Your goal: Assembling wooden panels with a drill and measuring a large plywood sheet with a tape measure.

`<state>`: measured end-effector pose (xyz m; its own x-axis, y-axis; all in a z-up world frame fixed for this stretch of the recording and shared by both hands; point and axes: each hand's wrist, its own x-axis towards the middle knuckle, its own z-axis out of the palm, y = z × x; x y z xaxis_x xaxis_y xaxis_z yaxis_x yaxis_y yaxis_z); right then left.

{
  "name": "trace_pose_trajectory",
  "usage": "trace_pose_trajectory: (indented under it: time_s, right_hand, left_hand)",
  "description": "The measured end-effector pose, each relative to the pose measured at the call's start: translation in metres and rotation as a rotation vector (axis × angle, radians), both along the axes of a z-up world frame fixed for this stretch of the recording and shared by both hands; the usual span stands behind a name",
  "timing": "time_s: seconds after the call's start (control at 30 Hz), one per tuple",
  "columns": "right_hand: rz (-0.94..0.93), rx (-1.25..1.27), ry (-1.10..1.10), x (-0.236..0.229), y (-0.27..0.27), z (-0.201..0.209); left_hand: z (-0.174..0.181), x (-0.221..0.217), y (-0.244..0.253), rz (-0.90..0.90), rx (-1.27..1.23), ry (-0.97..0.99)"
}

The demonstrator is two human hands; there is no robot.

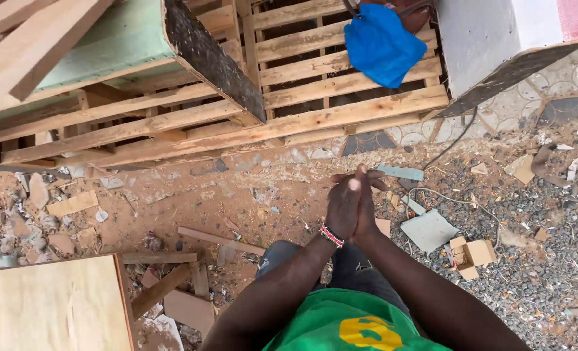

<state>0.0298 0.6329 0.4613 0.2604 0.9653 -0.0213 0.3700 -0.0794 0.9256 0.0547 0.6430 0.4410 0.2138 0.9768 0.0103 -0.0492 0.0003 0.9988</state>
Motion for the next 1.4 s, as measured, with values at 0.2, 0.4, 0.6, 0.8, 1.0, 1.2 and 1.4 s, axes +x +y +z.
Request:
trace_pose_trajectory:
  time_s: [0.2,0.4,0.6,0.8,1.0,1.2,1.4]
  right_hand:
    - [-0.3,0.336,1.259,0.063,0.025,-0.02]
    - [-0.577,1.43,2.433,0.093,0.028,-0.1]
    - [-1.178,1.149,2.229,0.068,-0.004,-0.225]
    - [-1.695,1.245,2.054,-0.016,-0.03,-0.262]
    - [-1.804,1.338,2.069,-0.039,-0.031,-0.231]
    - [-1.692,1.686,2.038,-0.023,-0.08,-0.219]
    - [-1.74,1.557,1.972,-0.026,-0.174,-0.177]
  left_hand:
    - [0.041,0.018,0.049,-0.216,-0.403,-0.223]
    - [-0.019,0.026,0.111,-0.07,-0.988,-0.324]
    - [-0.132,0.018,0.183,-0.377,-1.068,0.305]
    - [-0.172,0.017,0.234,-0.758,-0.97,0.543]
    - [-0.173,0.07,0.215,-0.84,-0.937,0.562]
    - [-0.208,0.107,0.136,-0.996,-0.858,0.495]
    - [-0.154,0.08,0.028,-1.099,-0.878,0.332]
